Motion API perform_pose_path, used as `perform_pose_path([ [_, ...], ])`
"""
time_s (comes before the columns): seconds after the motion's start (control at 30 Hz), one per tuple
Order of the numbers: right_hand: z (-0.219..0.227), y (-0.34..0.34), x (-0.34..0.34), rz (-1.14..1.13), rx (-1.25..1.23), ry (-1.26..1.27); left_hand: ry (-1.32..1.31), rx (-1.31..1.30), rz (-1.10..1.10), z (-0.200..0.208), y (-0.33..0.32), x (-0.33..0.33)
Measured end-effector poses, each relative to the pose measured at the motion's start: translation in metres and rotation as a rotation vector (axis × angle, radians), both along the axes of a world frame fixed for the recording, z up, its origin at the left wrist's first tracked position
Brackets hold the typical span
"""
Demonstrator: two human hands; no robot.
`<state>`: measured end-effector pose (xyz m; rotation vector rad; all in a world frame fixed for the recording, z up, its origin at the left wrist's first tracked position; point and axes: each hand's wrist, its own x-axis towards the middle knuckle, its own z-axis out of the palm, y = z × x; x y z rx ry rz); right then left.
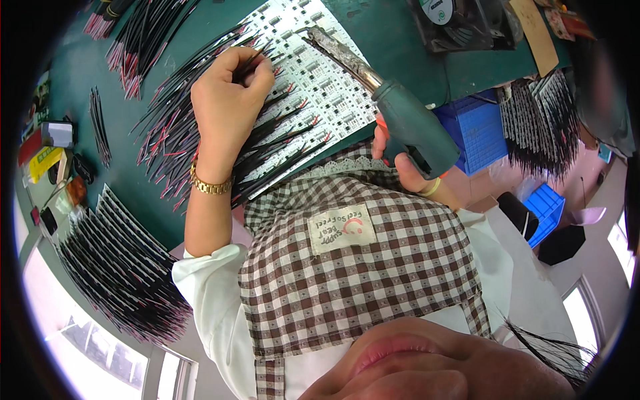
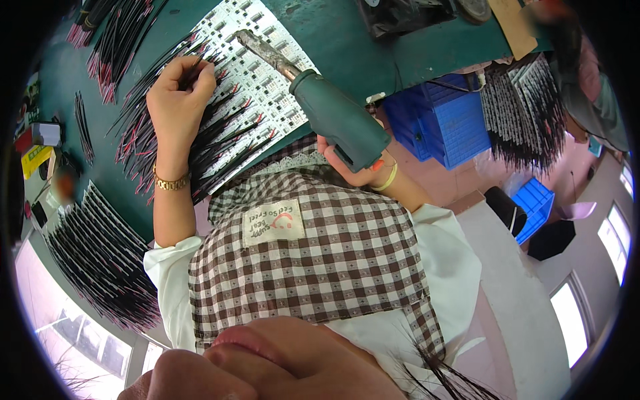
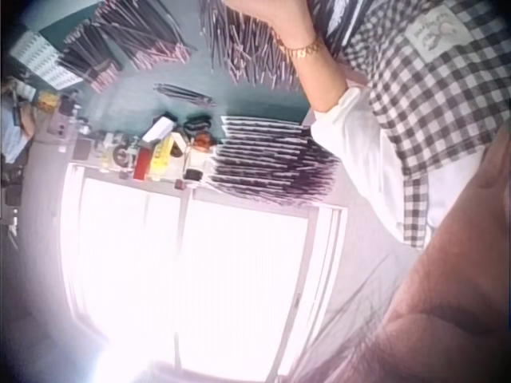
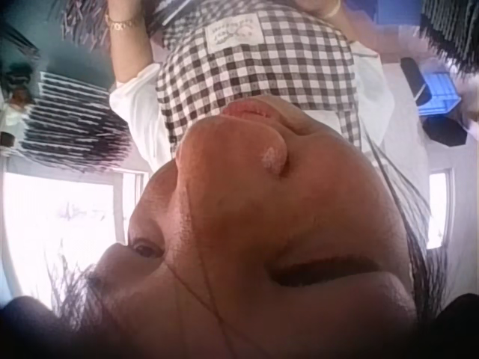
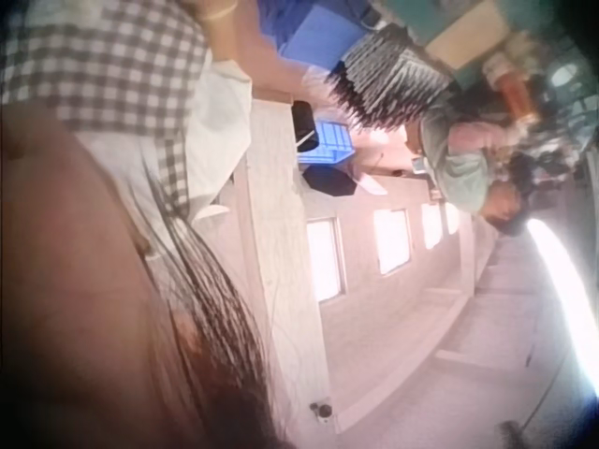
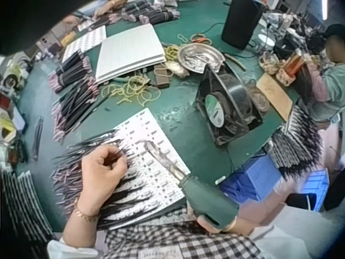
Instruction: Manually applying heat-shrink tubing and soldering or heating connections on LED strip components at a factory workbench.
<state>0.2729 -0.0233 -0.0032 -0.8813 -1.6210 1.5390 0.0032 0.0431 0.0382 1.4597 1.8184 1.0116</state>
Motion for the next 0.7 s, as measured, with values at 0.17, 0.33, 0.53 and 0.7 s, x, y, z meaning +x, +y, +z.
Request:
perform_pose_path([
  [0.17,0.008,-0.003,0.004,0.137,-0.125,-0.027,0.189,-0.041,-0.024,0.002,0.002,0.001],
  [0.33,0.001,-0.008,-0.002,0.087,-0.16,-0.008,0.251,-0.027,-0.027,0.0,0.002,-0.002],
  [0.53,0.004,-0.008,-0.006,0.084,-0.199,-0.087,0.248,-0.031,-0.023,-0.004,0.001,-0.003],
  [0.7,0.002,-0.011,-0.009,0.081,-0.165,-0.091,0.263,-0.048,-0.027,-0.003,-0.002,-0.005],
])
